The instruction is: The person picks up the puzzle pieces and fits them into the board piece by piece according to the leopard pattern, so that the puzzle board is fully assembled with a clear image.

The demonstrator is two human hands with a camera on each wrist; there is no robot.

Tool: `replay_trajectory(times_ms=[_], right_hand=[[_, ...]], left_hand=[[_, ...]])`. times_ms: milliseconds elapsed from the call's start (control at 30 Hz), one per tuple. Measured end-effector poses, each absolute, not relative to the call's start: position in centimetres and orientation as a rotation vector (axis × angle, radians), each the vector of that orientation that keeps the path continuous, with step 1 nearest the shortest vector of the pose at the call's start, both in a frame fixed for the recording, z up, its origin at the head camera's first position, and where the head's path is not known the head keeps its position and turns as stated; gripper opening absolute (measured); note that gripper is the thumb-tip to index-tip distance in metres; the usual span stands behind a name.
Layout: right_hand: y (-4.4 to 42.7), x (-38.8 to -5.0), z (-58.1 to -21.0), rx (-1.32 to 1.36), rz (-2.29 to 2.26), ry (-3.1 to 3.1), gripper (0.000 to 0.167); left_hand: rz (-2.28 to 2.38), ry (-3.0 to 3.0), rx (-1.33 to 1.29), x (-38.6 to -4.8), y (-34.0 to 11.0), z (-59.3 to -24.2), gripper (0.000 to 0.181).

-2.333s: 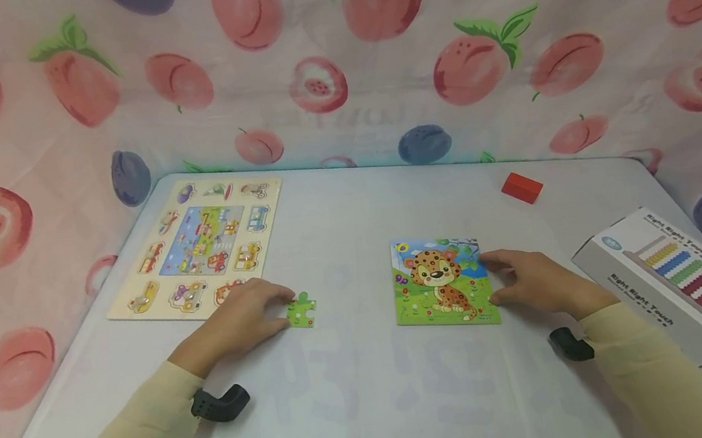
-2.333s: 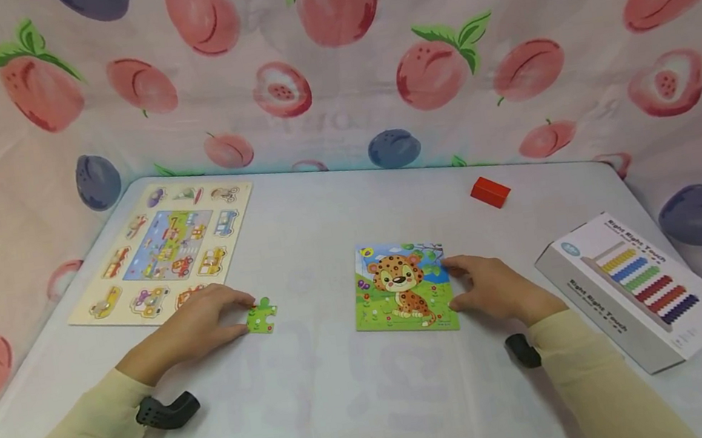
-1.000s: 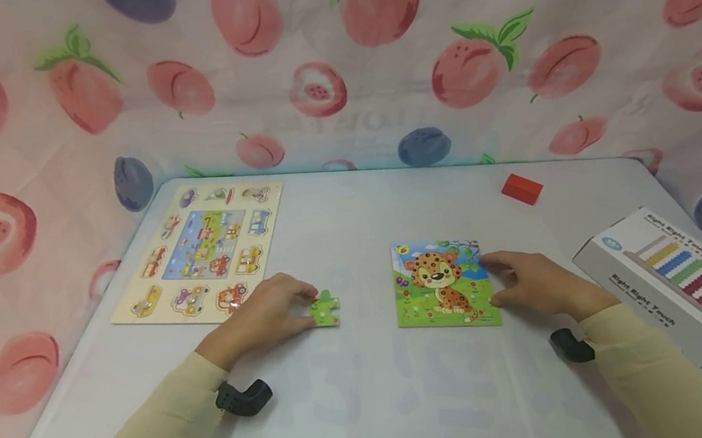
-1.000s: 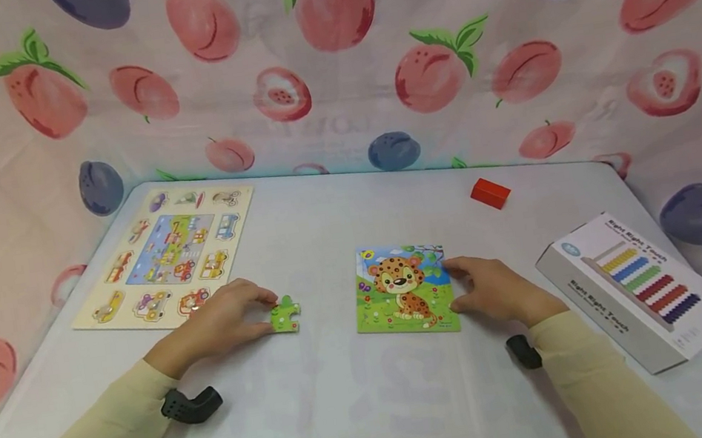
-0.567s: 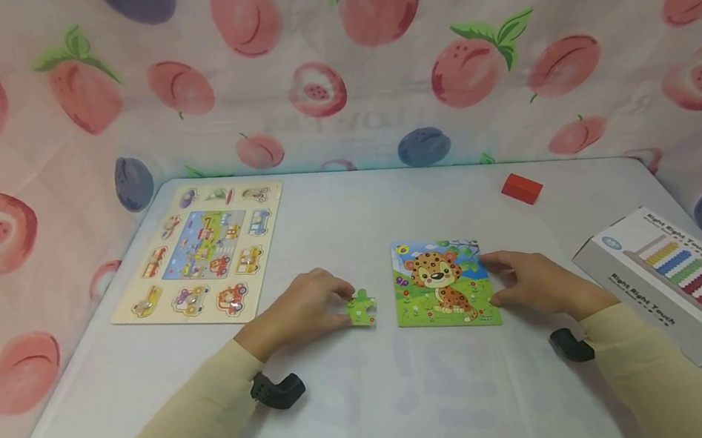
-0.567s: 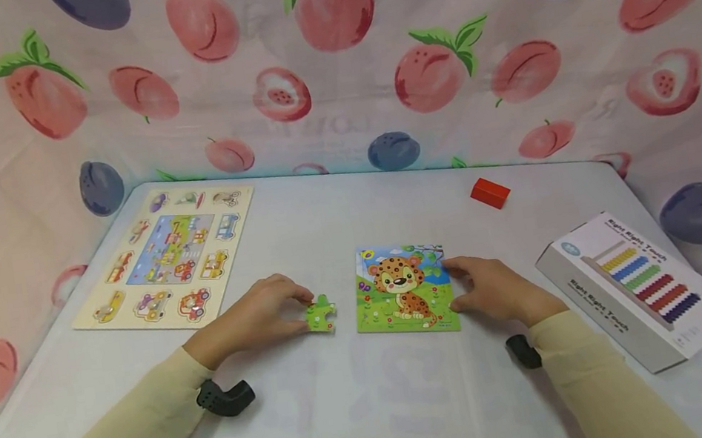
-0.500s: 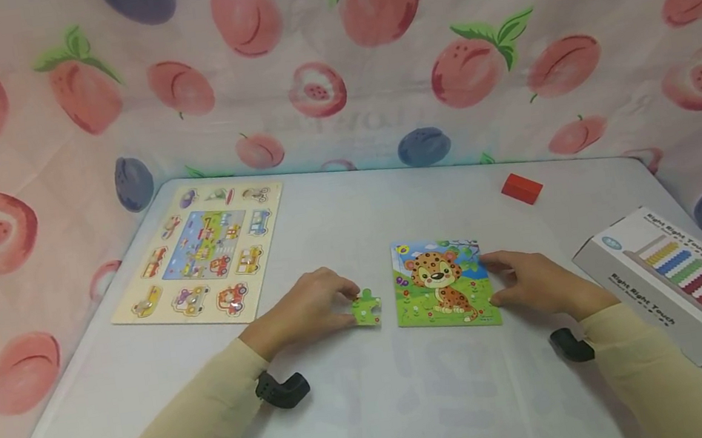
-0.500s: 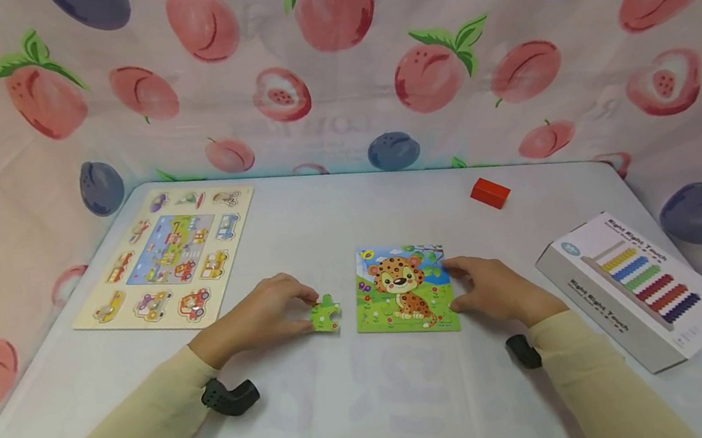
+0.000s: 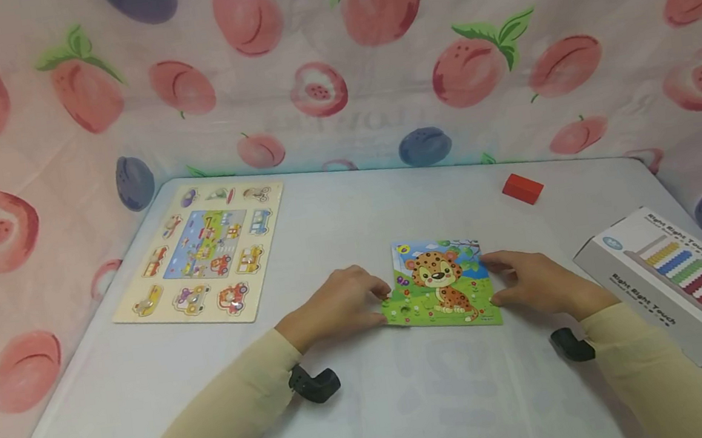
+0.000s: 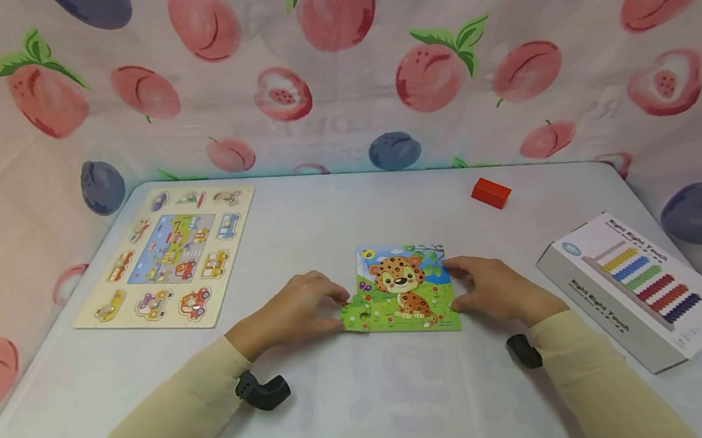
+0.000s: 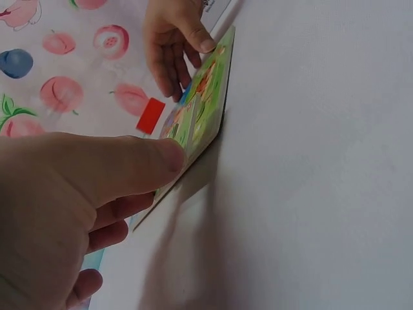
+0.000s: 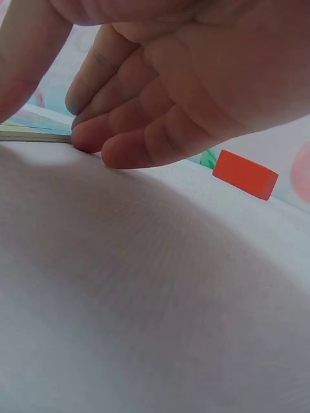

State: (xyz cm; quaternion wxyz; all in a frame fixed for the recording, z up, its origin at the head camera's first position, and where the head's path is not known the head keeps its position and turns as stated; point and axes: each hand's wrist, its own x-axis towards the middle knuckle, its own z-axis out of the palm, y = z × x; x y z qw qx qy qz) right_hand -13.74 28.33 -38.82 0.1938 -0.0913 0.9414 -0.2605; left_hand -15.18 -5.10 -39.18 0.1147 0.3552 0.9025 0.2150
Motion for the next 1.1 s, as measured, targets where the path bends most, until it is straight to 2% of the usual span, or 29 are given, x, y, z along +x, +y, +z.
replay_trajectory(times_ms=[533,1100], right_hand=[[28.1,-13.7,-38.6,-0.269,-0.712,2.645,0.077],[28.3,-13.8,-38.8,-0.256,-0.701,2.645,0.077]], left_hand=[[0.484,2.695,1.107,-15.6,-2.0,-39.2,0.036],[0.445,2.739,1.073,-15.4,-1.2,-39.5,0.039]])
